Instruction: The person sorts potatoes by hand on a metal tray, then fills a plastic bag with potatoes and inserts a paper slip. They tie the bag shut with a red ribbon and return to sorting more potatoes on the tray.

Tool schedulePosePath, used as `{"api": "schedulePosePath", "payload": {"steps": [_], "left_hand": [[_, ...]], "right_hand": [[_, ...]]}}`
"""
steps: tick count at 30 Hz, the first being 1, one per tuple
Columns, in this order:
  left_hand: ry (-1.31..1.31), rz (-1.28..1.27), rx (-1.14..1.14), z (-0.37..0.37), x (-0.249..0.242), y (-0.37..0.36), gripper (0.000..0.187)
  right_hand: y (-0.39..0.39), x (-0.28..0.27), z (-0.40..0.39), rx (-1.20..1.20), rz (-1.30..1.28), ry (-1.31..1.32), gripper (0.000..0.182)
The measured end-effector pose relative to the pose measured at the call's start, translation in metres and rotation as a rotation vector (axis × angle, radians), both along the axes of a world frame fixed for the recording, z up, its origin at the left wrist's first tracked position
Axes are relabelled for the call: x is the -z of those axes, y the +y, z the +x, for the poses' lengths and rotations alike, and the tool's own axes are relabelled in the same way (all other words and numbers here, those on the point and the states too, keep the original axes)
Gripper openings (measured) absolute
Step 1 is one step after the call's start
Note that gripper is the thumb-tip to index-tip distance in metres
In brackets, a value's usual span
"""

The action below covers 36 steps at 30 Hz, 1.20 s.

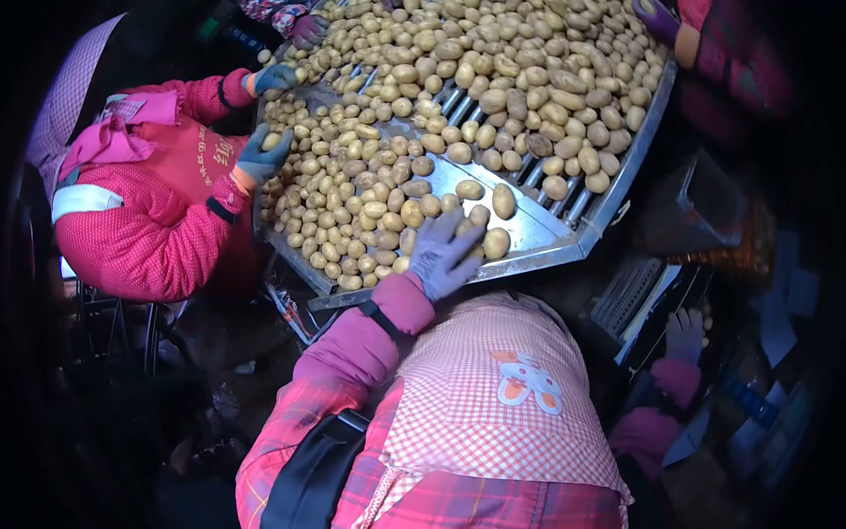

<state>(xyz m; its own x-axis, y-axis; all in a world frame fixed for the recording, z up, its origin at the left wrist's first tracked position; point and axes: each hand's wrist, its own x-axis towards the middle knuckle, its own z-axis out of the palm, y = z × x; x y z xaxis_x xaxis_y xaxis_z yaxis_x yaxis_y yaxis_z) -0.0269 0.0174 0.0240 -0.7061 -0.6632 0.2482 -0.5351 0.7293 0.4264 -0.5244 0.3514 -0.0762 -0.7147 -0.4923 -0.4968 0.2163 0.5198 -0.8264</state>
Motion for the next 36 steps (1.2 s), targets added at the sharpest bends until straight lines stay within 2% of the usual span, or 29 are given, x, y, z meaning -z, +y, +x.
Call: {"api": "schedulePosePath", "payload": {"steps": [1, 3, 5, 7, 9, 10, 11, 13, 14, 16, 17, 19, 21, 23, 27, 29, 30, 31, 33, 35, 36], "left_hand": [[-0.048, 0.071, -0.035, 0.008, 0.006, -0.014, 0.051], [-0.068, -0.003, 0.002, 0.022, 0.028, -0.033, 0.052], [-0.066, 0.063, -0.011, 0.03, 0.032, -0.053, 0.051], [0.003, -0.025, -0.09, 0.038, 0.05, -0.075, 0.046], [0.087, -0.046, -0.079, 0.038, 0.057, -0.088, 0.038], [-0.136, 0.075, 0.0, 0.037, 0.017, -0.09, 0.029], [-0.129, 0.073, -0.005, 0.044, 0.016, -0.09, 0.029], [0.013, 0.239, -0.162, 0.06, 0.012, -0.091, 0.025], [0.169, 0.042, -0.214, 0.07, 0.006, -0.083, 0.024], [0.174, 0.037, -0.309, 0.098, -0.007, -0.062, 0.022], [0.181, 0.033, -0.388, 0.107, -0.011, -0.05, 0.02], [0.148, 0.012, -0.423, 0.126, 0.002, -0.007, 0.019], [0.121, -0.028, -0.468, 0.136, 0.009, 0.025, 0.02], [-0.042, 0.003, -0.362, 0.135, 0.015, 0.044, 0.032], [-0.005, -0.06, -0.346, 0.135, 0.029, 0.052, 0.035], [-0.119, 0.029, -0.265, 0.137, 0.018, 0.042, 0.038], [-0.145, 0.013, -0.247, 0.14, 0.022, 0.037, 0.042], [-0.151, 0.018, -0.249, 0.141, 0.02, 0.028, 0.042], [-0.097, 0.092, -0.217, 0.139, 0.015, 0.006, 0.036], [-0.053, 0.099, -0.223, 0.132, 0.018, -0.012, 0.034], [-0.021, 0.061, -0.251, 0.128, 0.018, -0.014, 0.033]], "right_hand": [[-0.041, -0.03, 0.03, 0.024, -0.088, -0.04, 0.047], [-0.112, -0.078, 0.078, -0.042, -0.24, -0.108, 0.054], [-0.163, -0.106, 0.109, -0.034, -0.319, -0.214, 0.048], [-0.205, -0.126, 0.151, -0.188, -0.236, -0.089, 0.045], [-0.224, -0.116, 0.179, -0.476, -0.365, -0.077, 0.036], [-0.235, -0.126, 0.207, -0.66, -0.296, 0.235, 0.031], [-0.246, -0.134, 0.233, -0.838, -0.228, 0.549, 0.027], [-0.257, -0.114, 0.259, -1.031, -0.354, 0.652, 0.024], [-0.262, -0.111, 0.268, -1.043, -0.357, 0.65, 0.024], [-0.272, -0.106, 0.283, -1.202, -0.293, 0.854, 0.033], [-0.28, -0.106, 0.291, -1.208, -0.29, 0.848, 0.033], [-0.291, -0.106, 0.31, -1.288, 0.016, 0.722, 0.04], [-0.303, -0.106, 0.32, -1.323, 0.113, 0.722, 0.044], [-0.317, -0.104, 0.332, -1.366, 0.301, 0.736, 0.052], [-0.319, -0.087, 0.353, -1.321, 0.354, 0.769, 0.05], [-0.315, -0.076, 0.354, -1.139, 0.227, 0.762, 0.045], [-0.316, -0.071, 0.353, -1.147, 0.226, 0.755, 0.045], [-0.315, -0.066, 0.349, -1.056, 0.188, 0.679, 0.045], [-0.311, -0.061, 0.342, -0.956, 0.161, 0.602, 0.045], [-0.313, -0.067, 0.339, -0.853, 0.014, 0.469, 0.047], [-0.311, -0.072, 0.338, -0.855, 0.014, 0.562, 0.05]]}}
